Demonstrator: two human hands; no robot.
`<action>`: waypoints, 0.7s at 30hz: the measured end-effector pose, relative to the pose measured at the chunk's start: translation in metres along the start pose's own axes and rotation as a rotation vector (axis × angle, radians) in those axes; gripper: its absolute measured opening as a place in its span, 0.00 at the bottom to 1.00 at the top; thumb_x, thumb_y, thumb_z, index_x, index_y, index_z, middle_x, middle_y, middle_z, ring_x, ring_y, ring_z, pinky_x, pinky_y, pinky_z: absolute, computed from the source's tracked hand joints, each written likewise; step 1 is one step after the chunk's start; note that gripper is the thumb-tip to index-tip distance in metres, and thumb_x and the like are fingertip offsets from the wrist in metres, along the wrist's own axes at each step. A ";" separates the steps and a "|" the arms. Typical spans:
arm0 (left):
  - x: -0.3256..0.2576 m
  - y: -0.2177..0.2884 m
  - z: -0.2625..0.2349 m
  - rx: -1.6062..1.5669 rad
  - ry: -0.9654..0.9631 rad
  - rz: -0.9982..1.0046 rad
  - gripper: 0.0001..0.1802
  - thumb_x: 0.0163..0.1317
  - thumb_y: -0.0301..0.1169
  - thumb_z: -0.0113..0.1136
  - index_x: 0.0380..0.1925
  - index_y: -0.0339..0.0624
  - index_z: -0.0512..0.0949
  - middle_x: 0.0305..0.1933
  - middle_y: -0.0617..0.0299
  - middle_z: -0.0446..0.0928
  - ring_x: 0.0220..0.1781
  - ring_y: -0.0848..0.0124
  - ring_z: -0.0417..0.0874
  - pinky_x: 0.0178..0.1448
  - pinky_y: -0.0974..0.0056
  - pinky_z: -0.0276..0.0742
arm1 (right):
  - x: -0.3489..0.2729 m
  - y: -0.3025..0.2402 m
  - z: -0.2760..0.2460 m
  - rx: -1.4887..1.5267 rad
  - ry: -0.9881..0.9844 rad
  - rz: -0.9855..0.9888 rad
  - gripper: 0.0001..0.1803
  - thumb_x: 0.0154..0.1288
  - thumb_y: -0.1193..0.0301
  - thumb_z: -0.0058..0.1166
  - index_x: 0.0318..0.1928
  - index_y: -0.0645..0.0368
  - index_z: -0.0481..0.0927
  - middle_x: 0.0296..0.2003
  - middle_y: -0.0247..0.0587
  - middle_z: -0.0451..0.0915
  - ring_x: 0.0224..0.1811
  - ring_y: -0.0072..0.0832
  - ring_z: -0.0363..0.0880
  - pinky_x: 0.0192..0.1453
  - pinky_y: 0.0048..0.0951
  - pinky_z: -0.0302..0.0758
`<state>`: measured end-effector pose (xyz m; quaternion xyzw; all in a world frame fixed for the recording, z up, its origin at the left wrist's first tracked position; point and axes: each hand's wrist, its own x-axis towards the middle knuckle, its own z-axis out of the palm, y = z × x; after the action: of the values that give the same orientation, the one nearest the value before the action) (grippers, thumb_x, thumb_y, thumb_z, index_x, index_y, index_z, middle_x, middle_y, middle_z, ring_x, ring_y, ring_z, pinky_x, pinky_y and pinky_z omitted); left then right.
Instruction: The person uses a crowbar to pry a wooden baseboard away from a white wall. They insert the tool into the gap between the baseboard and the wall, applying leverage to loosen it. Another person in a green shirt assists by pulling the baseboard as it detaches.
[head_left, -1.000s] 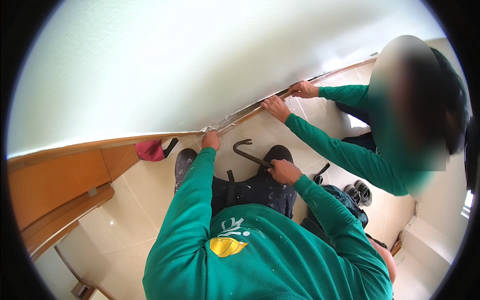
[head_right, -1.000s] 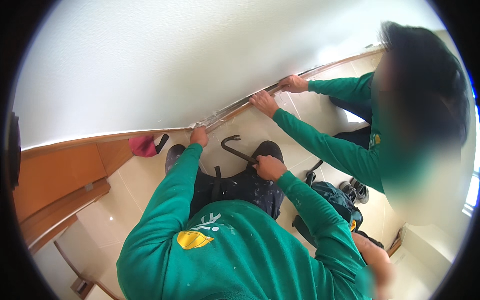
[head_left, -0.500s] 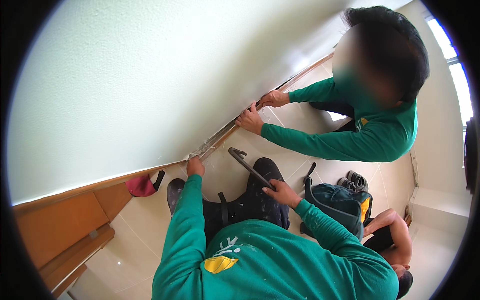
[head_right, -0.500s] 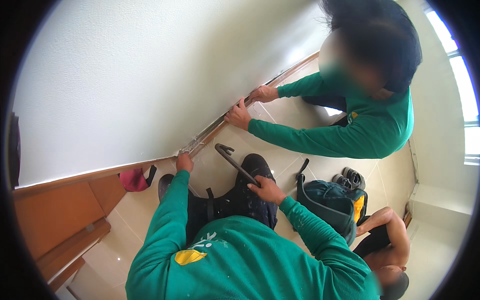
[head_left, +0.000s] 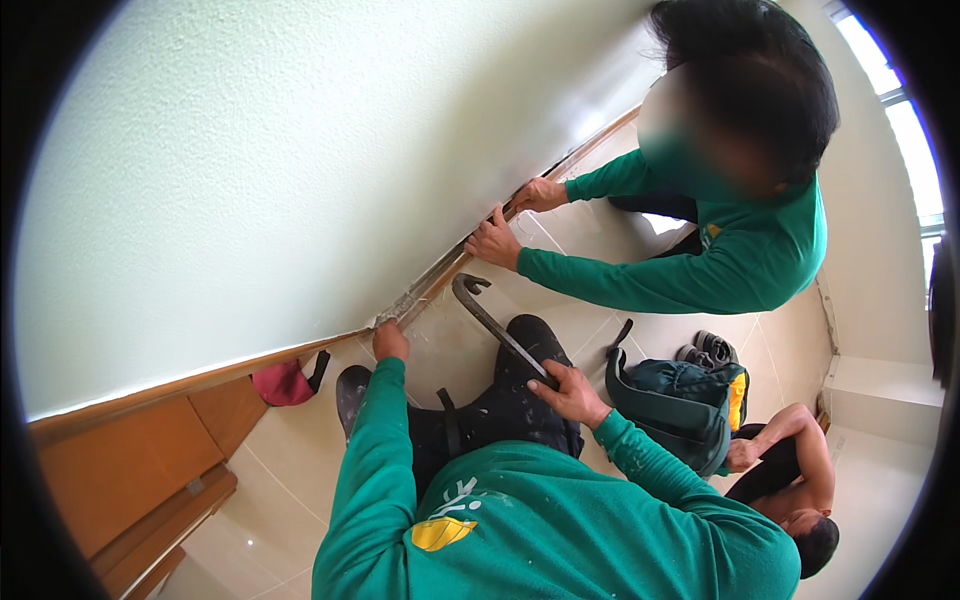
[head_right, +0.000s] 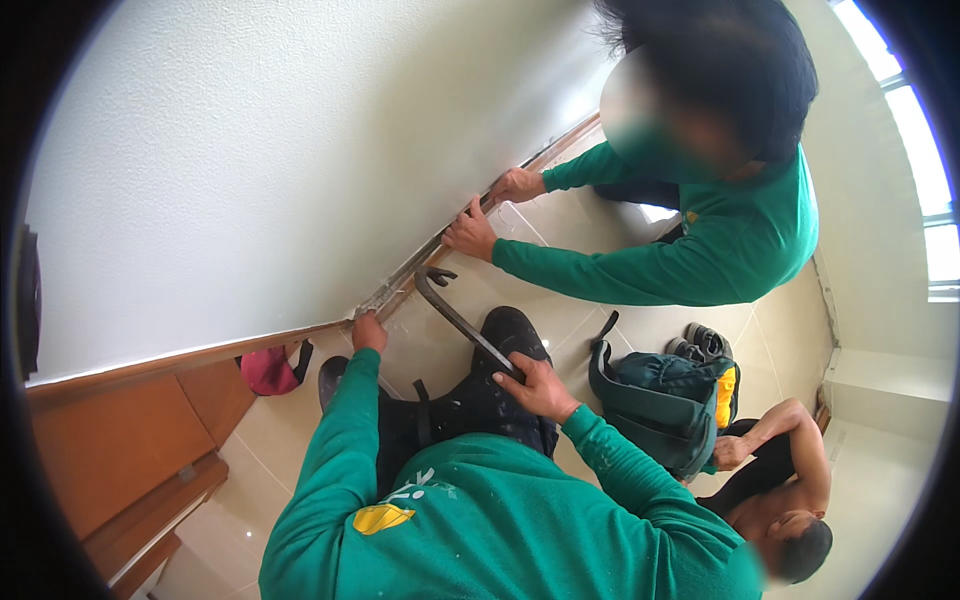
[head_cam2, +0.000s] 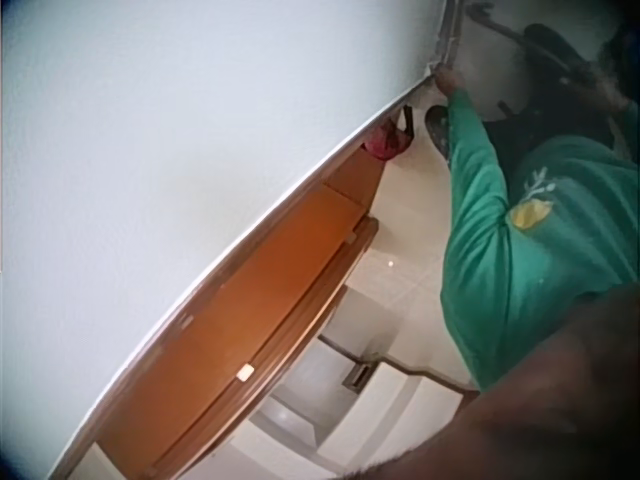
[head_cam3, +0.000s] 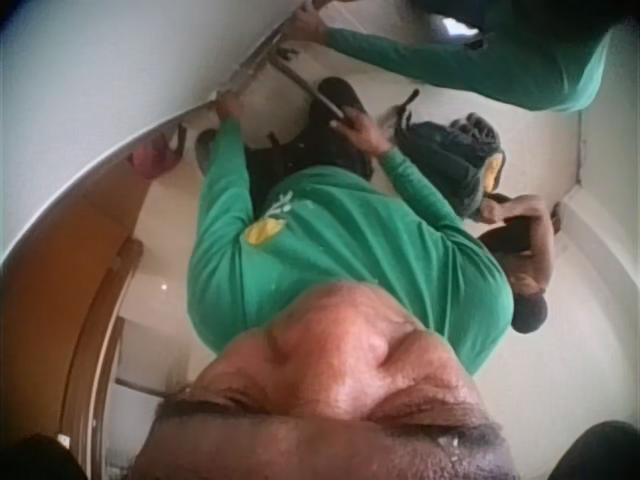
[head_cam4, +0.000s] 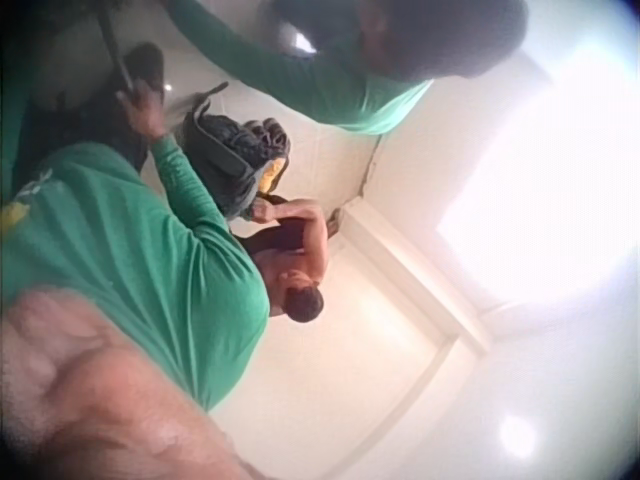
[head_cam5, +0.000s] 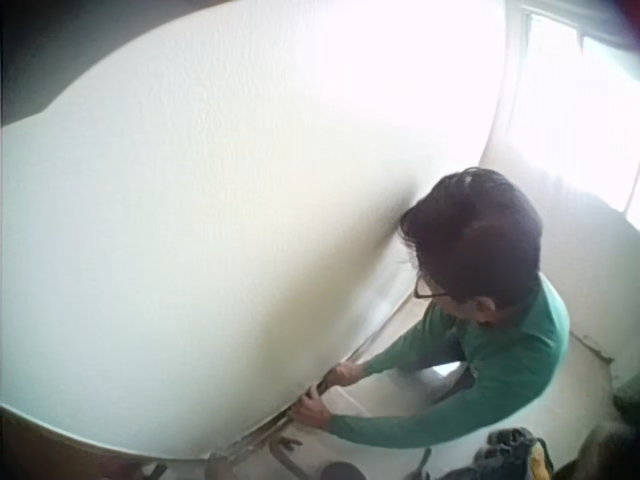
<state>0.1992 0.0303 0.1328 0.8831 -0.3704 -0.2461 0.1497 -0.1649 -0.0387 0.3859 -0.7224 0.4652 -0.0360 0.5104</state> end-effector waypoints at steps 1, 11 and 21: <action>0.000 0.000 0.000 0.019 -0.020 -0.012 0.13 0.62 0.21 0.54 0.43 0.32 0.84 0.46 0.37 0.85 0.51 0.41 0.86 0.57 0.44 0.82 | -0.001 -0.001 0.000 -0.022 0.014 0.019 0.20 0.71 0.56 0.64 0.38 0.62 0.78 0.25 0.56 0.77 0.28 0.50 0.76 0.35 0.48 0.71; 0.004 -0.001 -0.004 0.001 -0.055 -0.024 0.14 0.60 0.20 0.56 0.44 0.35 0.85 0.48 0.39 0.85 0.53 0.41 0.85 0.58 0.45 0.82 | -0.030 0.006 -0.001 0.031 0.156 0.037 0.21 0.70 0.57 0.66 0.30 0.63 0.81 0.15 0.46 0.72 0.18 0.34 0.67 0.27 0.40 0.68; 0.005 0.000 -0.009 0.048 -0.095 0.007 0.17 0.61 0.21 0.57 0.50 0.35 0.84 0.49 0.36 0.84 0.53 0.40 0.85 0.59 0.45 0.81 | -0.039 0.026 0.009 0.034 0.199 0.094 0.23 0.70 0.57 0.66 0.27 0.66 0.81 0.15 0.47 0.72 0.18 0.31 0.65 0.26 0.40 0.67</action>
<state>0.2074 0.0271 0.1386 0.8725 -0.3861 -0.2781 0.1116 -0.1987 -0.0054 0.3782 -0.6838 0.5464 -0.0915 0.4748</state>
